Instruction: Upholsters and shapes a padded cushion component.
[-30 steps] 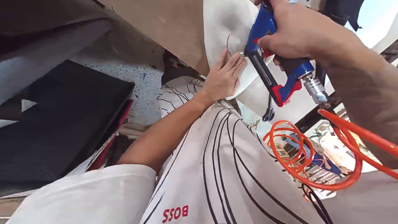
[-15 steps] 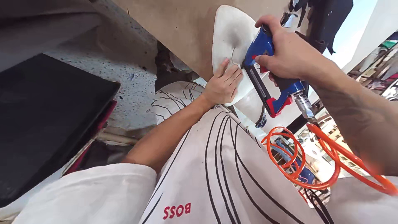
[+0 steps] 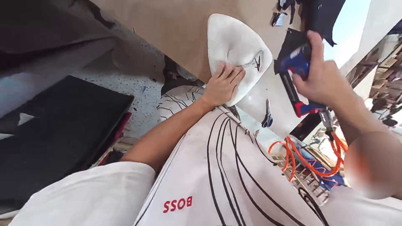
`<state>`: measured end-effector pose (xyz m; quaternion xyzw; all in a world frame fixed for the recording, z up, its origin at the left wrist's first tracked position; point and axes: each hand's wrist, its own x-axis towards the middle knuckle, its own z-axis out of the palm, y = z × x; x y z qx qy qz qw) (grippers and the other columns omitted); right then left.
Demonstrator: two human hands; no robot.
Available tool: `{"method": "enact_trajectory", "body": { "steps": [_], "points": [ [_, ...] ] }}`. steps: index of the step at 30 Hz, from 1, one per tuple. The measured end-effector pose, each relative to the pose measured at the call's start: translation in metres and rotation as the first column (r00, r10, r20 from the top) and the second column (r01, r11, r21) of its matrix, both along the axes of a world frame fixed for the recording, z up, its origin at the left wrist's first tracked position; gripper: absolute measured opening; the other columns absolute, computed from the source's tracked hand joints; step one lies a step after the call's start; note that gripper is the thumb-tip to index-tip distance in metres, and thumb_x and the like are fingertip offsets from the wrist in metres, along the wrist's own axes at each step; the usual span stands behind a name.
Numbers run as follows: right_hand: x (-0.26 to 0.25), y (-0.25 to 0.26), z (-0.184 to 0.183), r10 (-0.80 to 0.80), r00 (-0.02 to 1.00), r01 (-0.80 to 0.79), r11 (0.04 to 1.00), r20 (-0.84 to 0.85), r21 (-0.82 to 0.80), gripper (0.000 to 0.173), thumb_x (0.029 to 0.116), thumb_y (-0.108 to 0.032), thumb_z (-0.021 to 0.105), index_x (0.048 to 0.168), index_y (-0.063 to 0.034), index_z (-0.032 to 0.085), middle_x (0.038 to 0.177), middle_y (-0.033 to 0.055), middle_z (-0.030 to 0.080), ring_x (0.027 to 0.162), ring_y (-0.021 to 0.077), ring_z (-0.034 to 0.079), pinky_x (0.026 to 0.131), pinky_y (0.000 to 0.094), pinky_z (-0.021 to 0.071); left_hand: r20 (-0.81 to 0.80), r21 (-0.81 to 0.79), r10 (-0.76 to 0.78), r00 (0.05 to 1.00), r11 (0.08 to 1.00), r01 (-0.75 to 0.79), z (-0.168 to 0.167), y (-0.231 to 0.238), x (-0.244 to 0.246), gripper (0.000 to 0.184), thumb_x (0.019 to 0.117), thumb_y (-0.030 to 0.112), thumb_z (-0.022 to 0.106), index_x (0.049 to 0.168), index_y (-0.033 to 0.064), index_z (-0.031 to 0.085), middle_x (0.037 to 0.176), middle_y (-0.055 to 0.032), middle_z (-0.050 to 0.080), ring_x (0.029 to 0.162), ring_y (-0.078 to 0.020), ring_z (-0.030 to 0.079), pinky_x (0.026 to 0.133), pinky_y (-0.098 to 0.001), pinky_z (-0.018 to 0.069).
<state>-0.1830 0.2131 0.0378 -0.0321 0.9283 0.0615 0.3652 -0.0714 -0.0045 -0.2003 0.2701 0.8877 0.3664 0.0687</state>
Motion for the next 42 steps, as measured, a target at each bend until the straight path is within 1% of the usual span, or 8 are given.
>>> {"method": "enact_trajectory", "body": {
  "steps": [3,6,12,16,20,24,32,42],
  "points": [
    [0.07,0.081,-0.011,-0.008,0.999,0.011,0.997,-0.052,0.075,0.108,0.0808,-0.009,0.067,0.166,-0.0206,0.001,0.097,0.0289,0.065,0.071,0.0495,0.067,0.054,0.0684,0.0511,0.006,-0.079,-0.03,1.0,0.996,0.03,0.008,0.003,-0.006,0.054,0.106,0.028,0.038,0.159,0.0209,0.041,0.163,-0.0012,0.042,0.15,-0.0289,0.035,0.126,-0.056,0.0124],
    [0.13,0.158,-0.05,0.036,0.999,-0.037,0.998,-0.012,-0.053,0.09,0.0888,0.006,0.057,0.166,-0.0224,0.019,0.146,0.0303,0.048,0.119,0.0549,0.059,0.09,0.0723,0.0498,0.009,-0.174,-0.059,0.998,0.983,0.059,0.011,0.001,-0.009,0.053,0.1067,0.025,0.039,0.16,0.024,0.039,0.164,0.0012,0.04,0.15,-0.0285,0.036,0.126,-0.056,0.0135],
    [0.221,0.214,-0.125,-0.234,0.823,0.139,0.966,-0.517,-0.217,0.041,0.1081,-0.017,0.046,0.148,-0.014,0.056,0.155,0.021,0.048,0.142,0.0443,0.046,0.116,0.0632,0.0355,-0.092,0.023,0.016,0.996,1.0,-0.014,0.015,-0.007,-0.029,0.032,0.1011,0.006,0.054,0.127,0.0101,0.072,0.13,-0.0074,0.071,0.129,-0.0289,0.06,0.118,-0.0459,0.0392],
    [0.3,0.16,-0.115,-0.777,0.507,0.772,0.602,-0.373,-0.204,0.066,0.0979,-0.051,0.058,0.131,0.0063,0.059,0.133,0.0387,0.054,0.123,0.0568,0.053,0.102,0.0694,0.0439,-0.089,-0.267,0.001,0.996,0.963,-0.025,0.05,-0.004,-0.089,0.07,0.0917,0.041,0.073,0.15,0.0102,0.051,0.155,-0.0161,0.049,0.147,-0.0397,0.039,0.122,-0.056,0.0306],
    [0.37,0.132,-0.155,-0.907,0.328,0.826,0.412,-0.265,-0.385,0.066,0.0953,-0.052,0.066,0.13,0.0038,0.059,0.135,0.0368,0.051,0.112,0.0457,0.062,0.093,0.0561,0.0559,0.06,-0.568,-0.149,0.987,0.808,0.157,0.051,0.006,-0.133,0.107,0.0796,0.083,0.06,0.165,0.0296,0.024,0.171,-0.0047,0.024,0.157,-0.037,0.018,0.12,-0.0737,0.0133],
    [0.372,0.108,-0.165,-0.896,0.276,0.723,0.432,-0.348,-0.539,0.063,0.1003,-0.051,0.061,0.129,0.0051,0.058,0.14,0.0314,0.052,0.114,0.0351,0.066,0.094,0.0446,0.0587,-0.002,-0.657,-0.112,0.994,0.749,0.083,0.055,0.008,-0.129,0.115,0.0744,0.092,0.054,0.163,0.0236,0.029,0.164,-0.0138,0.036,0.15,-0.0419,0.031,0.116,-0.0706,0.0274],
    [0.337,0.087,-0.164,-0.932,0.22,0.831,0.334,-0.288,-0.445,0.06,0.0961,-0.048,0.067,0.128,0.0019,0.059,0.132,0.0351,0.054,0.116,0.0514,0.059,0.095,0.0682,0.0492,0.008,-0.611,-0.02,1.0,0.792,0.021,0.058,0.011,-0.142,0.121,0.0663,0.094,0.059,0.158,0.0183,0.04,0.15,-0.0204,0.048,0.137,-0.0421,0.046,0.107,-0.0638,0.0416],
    [0.277,0.043,-0.082,-0.86,0.511,0.786,0.477,-0.023,-0.393,0.031,0.0848,-0.007,0.078,0.114,0.0013,0.069,0.12,0.0266,0.064,0.104,0.047,0.064,0.084,0.0713,0.0507,0.217,-0.458,-0.183,0.959,0.848,0.265,0.062,-0.054,-0.142,0.124,0.0706,0.073,0.08,0.165,0.0223,0.019,0.169,-0.0132,0.022,0.153,-0.0436,0.021,0.112,-0.078,0.0228]
  ]
}}
